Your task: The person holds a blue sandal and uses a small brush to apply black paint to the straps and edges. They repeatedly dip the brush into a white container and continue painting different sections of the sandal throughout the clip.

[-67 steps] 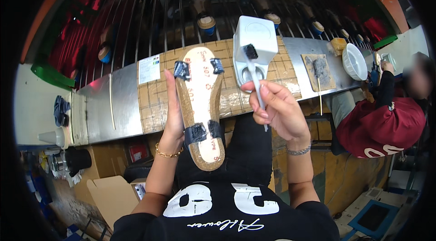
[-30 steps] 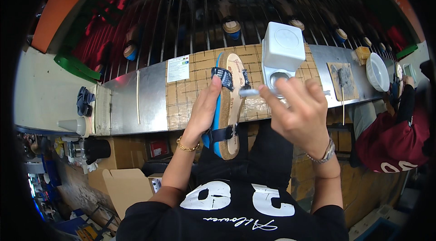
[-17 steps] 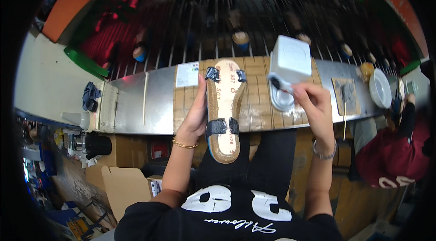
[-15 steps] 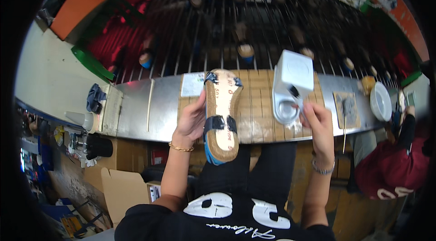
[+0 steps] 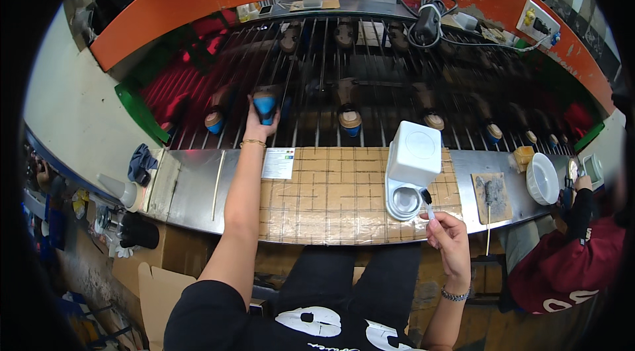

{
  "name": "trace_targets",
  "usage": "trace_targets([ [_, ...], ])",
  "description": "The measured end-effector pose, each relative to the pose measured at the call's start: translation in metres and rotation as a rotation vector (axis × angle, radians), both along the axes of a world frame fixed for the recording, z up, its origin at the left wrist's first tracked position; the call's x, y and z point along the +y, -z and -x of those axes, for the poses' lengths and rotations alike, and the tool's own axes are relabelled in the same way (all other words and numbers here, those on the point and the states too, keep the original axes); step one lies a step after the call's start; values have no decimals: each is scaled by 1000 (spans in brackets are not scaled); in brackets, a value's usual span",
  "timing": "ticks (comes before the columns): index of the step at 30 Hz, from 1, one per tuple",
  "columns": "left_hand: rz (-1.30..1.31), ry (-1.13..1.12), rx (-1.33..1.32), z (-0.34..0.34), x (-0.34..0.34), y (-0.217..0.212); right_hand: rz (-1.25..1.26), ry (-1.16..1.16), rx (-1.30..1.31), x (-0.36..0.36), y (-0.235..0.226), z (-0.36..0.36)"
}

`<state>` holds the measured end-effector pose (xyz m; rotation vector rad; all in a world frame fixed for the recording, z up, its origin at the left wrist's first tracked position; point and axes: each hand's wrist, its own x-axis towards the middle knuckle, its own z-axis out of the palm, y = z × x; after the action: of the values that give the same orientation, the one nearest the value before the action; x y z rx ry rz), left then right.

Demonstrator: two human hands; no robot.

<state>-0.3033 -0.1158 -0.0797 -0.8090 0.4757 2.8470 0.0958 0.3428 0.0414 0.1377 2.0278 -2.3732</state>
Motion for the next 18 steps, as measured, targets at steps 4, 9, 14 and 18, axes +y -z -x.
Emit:
trace_targets([
  [4, 16, -221, -168, -27, 18, -31, -39, 23, -2, 10, 6, -2],
  [9, 310, 234, 269, -108, 118, -108, 23, 27, 103, -5, 21, 14],
  [14, 1648, 482, 742, -77, 207, -85, -437, 85, 352, -35, 17, 37],
  [18, 2042, 624, 546, -34, 231, -32, -548, 159, 338, -35, 6, 30],
])
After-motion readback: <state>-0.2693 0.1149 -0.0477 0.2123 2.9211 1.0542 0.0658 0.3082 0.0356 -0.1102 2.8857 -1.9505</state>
